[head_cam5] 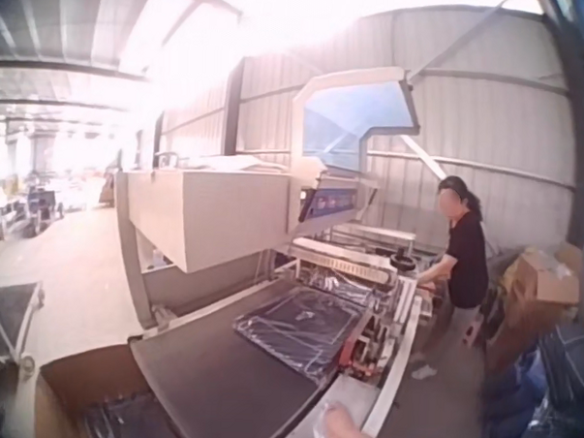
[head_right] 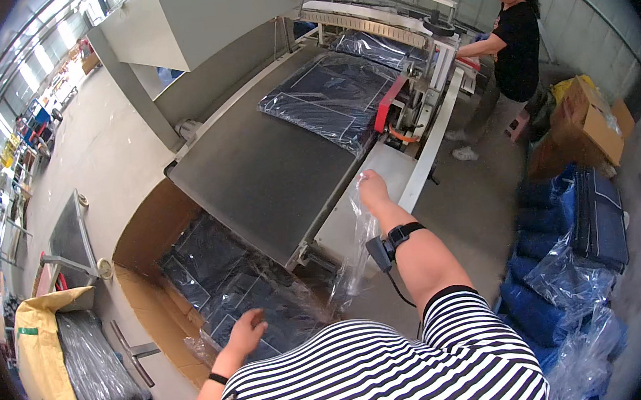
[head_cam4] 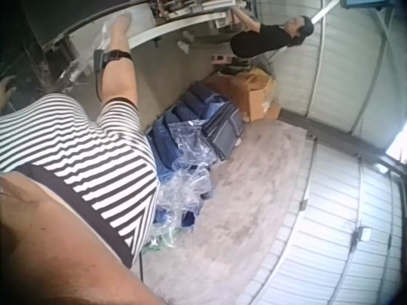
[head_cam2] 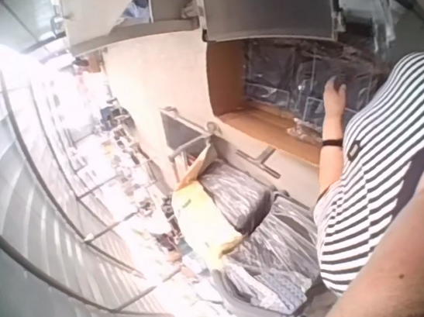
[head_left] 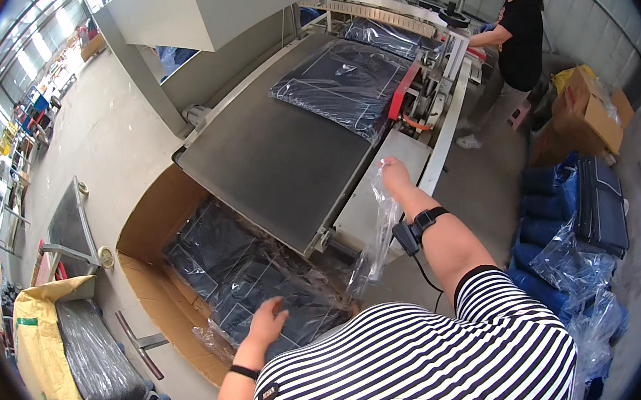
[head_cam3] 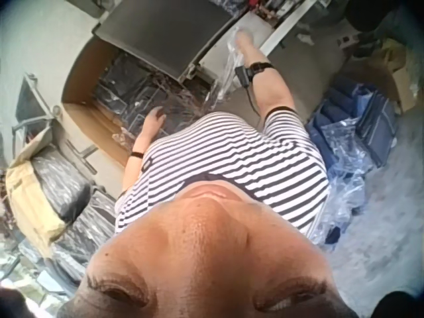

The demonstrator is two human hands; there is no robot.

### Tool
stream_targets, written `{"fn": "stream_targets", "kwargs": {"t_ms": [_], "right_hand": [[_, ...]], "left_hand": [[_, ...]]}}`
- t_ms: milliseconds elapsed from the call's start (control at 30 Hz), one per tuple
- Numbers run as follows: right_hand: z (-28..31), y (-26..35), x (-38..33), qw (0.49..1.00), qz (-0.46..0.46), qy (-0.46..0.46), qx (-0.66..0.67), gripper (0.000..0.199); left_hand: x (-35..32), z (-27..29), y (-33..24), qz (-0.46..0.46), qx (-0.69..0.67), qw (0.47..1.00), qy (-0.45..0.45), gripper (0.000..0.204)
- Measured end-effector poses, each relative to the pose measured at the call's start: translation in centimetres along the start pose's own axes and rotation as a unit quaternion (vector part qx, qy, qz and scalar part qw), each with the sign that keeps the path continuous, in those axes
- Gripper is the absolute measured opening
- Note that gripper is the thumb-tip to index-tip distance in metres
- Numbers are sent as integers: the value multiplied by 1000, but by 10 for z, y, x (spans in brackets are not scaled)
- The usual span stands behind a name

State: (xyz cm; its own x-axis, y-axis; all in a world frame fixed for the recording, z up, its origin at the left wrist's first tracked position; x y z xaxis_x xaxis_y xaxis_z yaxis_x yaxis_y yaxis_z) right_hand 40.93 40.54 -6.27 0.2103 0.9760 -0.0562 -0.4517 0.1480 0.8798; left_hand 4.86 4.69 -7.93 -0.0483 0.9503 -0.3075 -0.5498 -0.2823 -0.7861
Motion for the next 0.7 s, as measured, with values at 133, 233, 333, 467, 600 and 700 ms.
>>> {"fn": "stream_targets", "kwargs": {"t_ms": [133, 233, 333, 467, 600, 700], "right_hand": [[-9, 43, -60, 994, 11, 87, -64, 21], [-15, 29, -81, 987, 67, 94, -115, 20], [-27, 29, -110, 974, 117, 123, -151, 21], [-23, 36, -147, 959, 125, 178, -179, 21], [-20, 55, -181, 948, 125, 222, -188, 19], [-13, 71, -204, 940, 156, 259, -159, 18]], "left_hand": [[-50, -11, 66, 114, -40, 993, 15, 43], [-63, -25, 76, 121, -76, 989, 28, 44], [-65, -29, 78, 101, -83, 991, 39, 45], [-52, -19, 43, 93, -46, 994, 47, 45], [-40, -12, 51, 71, -63, 995, 39, 45], [-17, -1, 51, 62, -84, 994, 35, 43]]}}
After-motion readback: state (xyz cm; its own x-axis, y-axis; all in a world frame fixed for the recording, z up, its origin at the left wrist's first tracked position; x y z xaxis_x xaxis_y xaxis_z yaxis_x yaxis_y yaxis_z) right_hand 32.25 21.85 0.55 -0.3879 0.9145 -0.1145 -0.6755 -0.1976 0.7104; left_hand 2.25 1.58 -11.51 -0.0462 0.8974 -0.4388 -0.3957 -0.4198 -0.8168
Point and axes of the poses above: each hand's wrist, its own x-axis towards the middle knuckle, its own z-axis out of the back of the hand, y = z × x, the point moved 6 cm from there along x, towards the middle knuckle, and after that the axes turned 4 degrees about -x, right-handed, at the moved point
